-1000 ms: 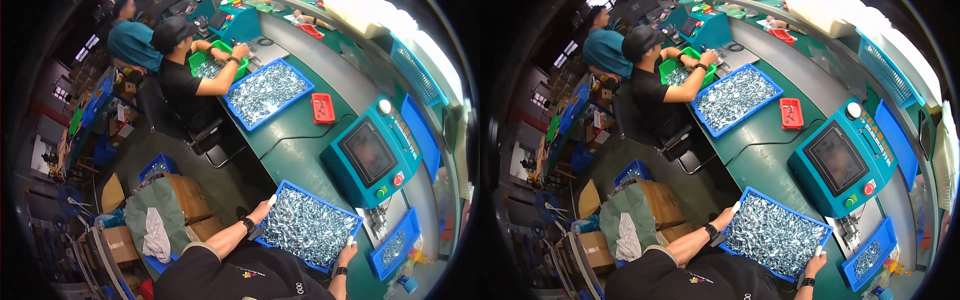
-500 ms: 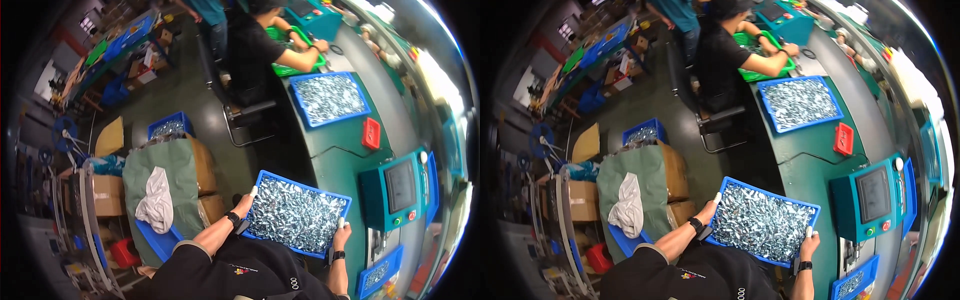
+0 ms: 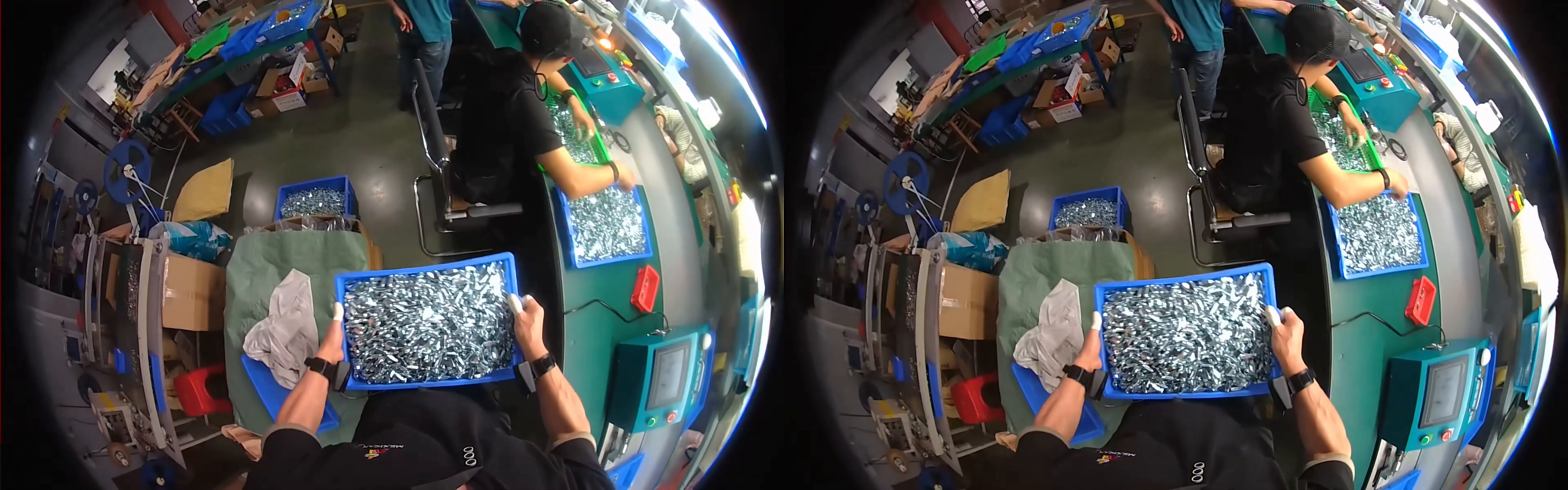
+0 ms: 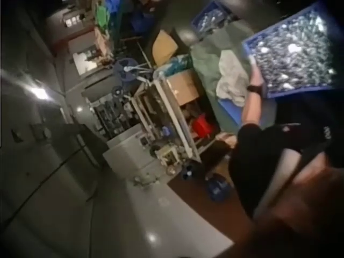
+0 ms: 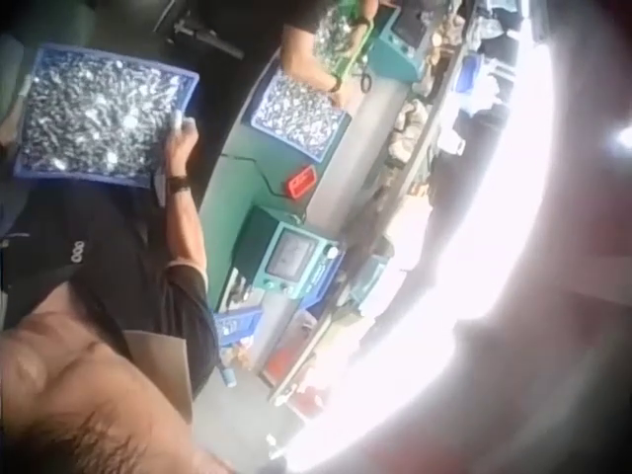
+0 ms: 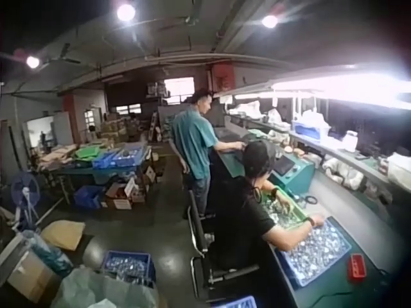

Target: The person carries a blue bin of metal components to a machine and repeatedly places a component into the machine's clamp by hand. After each cycle, the person removes the component and places it back into the blue bin.

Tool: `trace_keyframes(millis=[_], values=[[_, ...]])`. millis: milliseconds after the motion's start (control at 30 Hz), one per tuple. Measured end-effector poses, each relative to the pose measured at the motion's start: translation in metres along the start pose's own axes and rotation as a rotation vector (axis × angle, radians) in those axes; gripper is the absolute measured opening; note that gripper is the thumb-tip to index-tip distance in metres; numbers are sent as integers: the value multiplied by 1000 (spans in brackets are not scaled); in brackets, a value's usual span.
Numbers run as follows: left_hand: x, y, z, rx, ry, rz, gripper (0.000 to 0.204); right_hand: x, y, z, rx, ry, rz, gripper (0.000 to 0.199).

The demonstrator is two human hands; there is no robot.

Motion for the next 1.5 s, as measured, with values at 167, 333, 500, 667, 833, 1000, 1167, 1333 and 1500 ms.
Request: trace_keyframes(millis=[167, 333, 500, 667, 833, 1000, 1167, 1333, 1500], values=[[33, 71, -3, 91, 66, -129, 78, -62, -90, -65, 33, -186, 22, 33], [49, 108, 18, 212, 223, -301, 77, -108, -178, -117, 1, -385, 177, 31], [57, 138, 5, 298, 211, -278, 76, -134, -231, -138, -70, -479, 223, 31], [47, 178, -3, 264, 235, -365, 77, -152, -263, -154, -75, -509, 196, 32], [-5, 229, 2, 211, 198, -386, 78, -182, -286, -160, -83, -421, 219, 30], [-56, 293, -23, 209, 19, -301, 78, -210, -289, -161, -144, -314, 121, 28], [-103, 350, -43, 77, -51, -292, 78, -220, -291, -149, -282, -216, 37, 28], [-140, 370, -73, 6, -137, -193, 77, -224, -274, -126, -309, -84, 24, 26], [-174, 396, -88, -108, -191, -201, 75, -220, -249, -116, -399, 31, -29, 24]])
Point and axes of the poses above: each hand's wrist, its own x-axis away from the middle knuckle, its own z-axis out of the back of the hand, y = z × x, the point moved 10 cm from there along -x, towards the middle knuckle, and after that the axes turned 6 degrees about -z, right-handed, at the moved point
